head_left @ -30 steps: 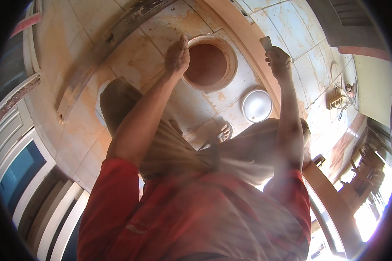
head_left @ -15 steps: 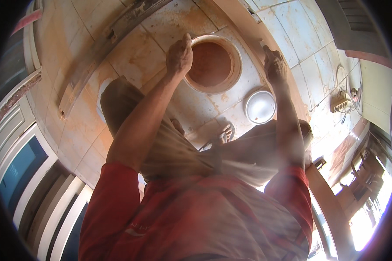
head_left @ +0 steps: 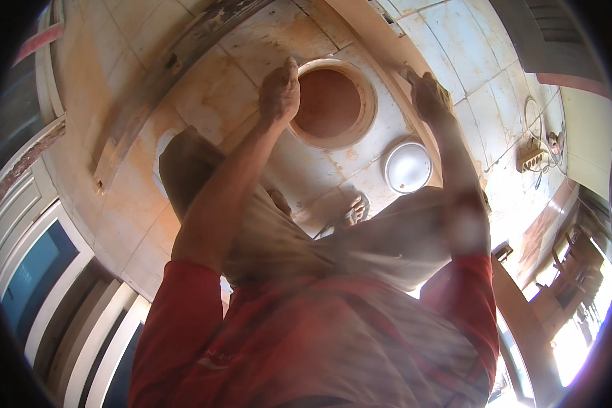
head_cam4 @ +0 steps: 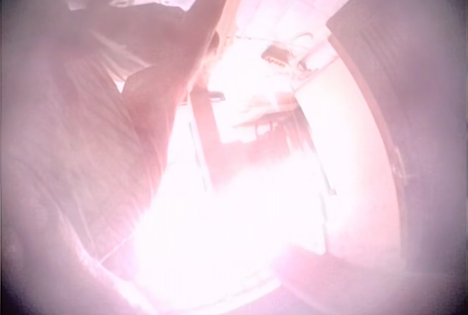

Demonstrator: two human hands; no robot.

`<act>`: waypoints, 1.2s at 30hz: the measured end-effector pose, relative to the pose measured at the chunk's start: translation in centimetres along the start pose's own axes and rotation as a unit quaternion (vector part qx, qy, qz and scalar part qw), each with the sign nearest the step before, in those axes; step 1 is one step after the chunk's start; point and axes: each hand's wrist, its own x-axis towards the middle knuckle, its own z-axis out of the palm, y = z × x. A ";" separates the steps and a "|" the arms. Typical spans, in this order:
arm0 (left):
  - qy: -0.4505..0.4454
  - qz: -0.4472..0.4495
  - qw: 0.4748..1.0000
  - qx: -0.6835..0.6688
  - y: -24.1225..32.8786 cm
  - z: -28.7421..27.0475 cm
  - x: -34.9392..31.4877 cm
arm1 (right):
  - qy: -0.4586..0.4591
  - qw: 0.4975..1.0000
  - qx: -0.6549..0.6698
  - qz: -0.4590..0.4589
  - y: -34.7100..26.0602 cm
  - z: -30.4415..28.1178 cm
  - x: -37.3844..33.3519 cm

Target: The person applies a substance to a wooden beam using a small scraper tool, repeatedly dipping the tool into a bucket and spreading the material across the surface of the wood.

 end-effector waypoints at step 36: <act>-0.069 -0.213 0.969 -0.105 1.8 -1.6 0.7 | -0.214 0.974 -0.015 -0.070 5.6 -8.2 13.5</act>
